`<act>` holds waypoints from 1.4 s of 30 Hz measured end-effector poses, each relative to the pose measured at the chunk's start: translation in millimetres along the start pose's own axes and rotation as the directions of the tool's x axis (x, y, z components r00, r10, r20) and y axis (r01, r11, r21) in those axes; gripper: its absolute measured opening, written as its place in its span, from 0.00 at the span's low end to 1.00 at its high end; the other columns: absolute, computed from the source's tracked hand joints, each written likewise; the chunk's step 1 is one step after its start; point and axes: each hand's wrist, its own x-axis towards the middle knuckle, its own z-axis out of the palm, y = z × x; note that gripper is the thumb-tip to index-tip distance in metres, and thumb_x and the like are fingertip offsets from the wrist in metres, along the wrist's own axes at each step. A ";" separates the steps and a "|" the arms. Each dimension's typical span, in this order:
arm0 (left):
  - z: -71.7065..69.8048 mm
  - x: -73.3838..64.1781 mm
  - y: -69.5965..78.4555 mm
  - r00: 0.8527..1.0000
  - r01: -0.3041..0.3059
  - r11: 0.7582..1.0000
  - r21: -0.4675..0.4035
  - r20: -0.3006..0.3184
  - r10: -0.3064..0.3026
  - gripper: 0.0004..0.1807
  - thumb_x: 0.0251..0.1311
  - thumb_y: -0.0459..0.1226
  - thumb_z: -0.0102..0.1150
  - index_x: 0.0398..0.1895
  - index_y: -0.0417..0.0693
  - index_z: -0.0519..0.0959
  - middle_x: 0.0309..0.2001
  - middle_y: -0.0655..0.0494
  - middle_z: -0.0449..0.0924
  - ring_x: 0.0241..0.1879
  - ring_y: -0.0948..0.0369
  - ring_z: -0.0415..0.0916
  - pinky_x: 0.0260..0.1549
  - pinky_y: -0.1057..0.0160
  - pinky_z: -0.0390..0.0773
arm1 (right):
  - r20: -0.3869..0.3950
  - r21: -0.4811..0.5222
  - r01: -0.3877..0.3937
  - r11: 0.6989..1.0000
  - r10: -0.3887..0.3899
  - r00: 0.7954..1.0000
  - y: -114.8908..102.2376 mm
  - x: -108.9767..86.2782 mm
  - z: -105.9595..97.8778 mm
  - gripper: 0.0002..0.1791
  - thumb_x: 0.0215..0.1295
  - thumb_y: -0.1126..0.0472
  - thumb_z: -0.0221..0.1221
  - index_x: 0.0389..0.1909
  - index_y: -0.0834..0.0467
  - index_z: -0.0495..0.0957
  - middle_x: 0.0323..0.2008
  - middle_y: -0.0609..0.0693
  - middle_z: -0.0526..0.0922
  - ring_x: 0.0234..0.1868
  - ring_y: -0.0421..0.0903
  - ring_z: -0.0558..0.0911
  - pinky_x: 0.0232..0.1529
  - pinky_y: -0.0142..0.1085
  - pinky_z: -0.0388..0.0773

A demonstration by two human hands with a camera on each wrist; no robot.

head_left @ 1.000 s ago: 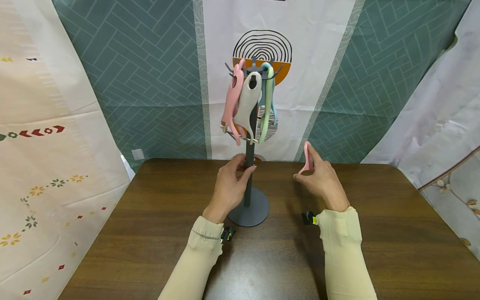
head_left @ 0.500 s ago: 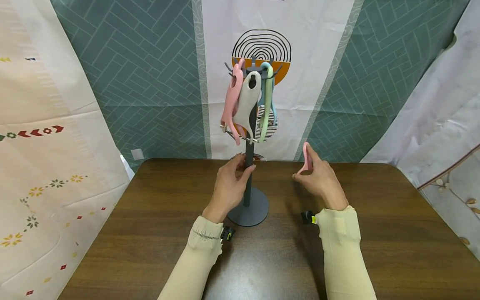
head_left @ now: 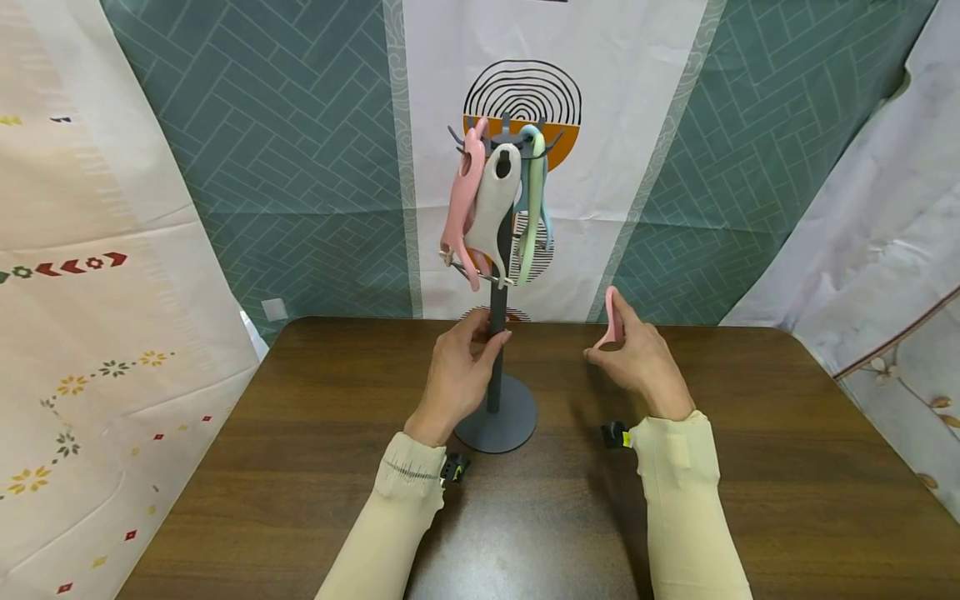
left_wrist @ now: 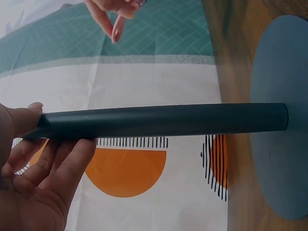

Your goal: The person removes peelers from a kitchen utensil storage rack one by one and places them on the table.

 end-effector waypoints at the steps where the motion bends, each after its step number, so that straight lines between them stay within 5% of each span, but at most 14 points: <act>1: 0.1 0.2 -0.3 1.000 -0.001 1.000 0.001 0.000 0.001 0.11 0.70 0.38 0.62 0.52 0.46 0.80 0.42 0.50 0.85 0.44 0.57 0.84 0.44 0.56 0.87 | 0.003 0.001 -0.009 1.000 0.009 1.000 0.0 -0.1 -0.2 0.56 0.63 0.52 0.65 0.83 0.50 0.38 0.47 0.60 0.78 0.67 0.61 0.70 0.67 0.61 0.67; 20: -1.2 0.3 1.2 1.000 -0.005 1.000 -0.005 -0.005 0.005 0.11 0.71 0.39 0.62 0.51 0.46 0.81 0.42 0.51 0.86 0.44 0.58 0.84 0.43 0.58 0.87 | 0.020 0.020 -0.045 0.999 0.044 0.999 0.5 0.3 0.2 0.57 0.63 0.52 0.65 0.83 0.48 0.36 0.48 0.61 0.77 0.72 0.63 0.67 0.70 0.61 0.65; 32: -0.3 0.6 0.8 1.000 0.003 1.000 -0.001 -0.002 -0.003 0.10 0.71 0.39 0.62 0.51 0.48 0.81 0.42 0.52 0.85 0.45 0.58 0.84 0.43 0.58 0.87 | 0.055 0.020 -0.066 0.998 0.065 0.996 2.7 1.7 2.5 0.57 0.64 0.51 0.65 0.83 0.48 0.35 0.73 0.66 0.66 0.78 0.66 0.59 0.72 0.64 0.62; 42: -0.1 0.0 0.3 1.000 0.010 1.000 0.006 -0.001 -0.010 0.11 0.71 0.40 0.62 0.52 0.48 0.81 0.43 0.52 0.85 0.45 0.58 0.84 0.43 0.57 0.87 | 0.064 0.006 -0.076 0.997 0.075 0.995 4.4 3.1 5.1 0.57 0.63 0.51 0.64 0.83 0.48 0.36 0.61 0.65 0.74 0.71 0.64 0.67 0.69 0.62 0.66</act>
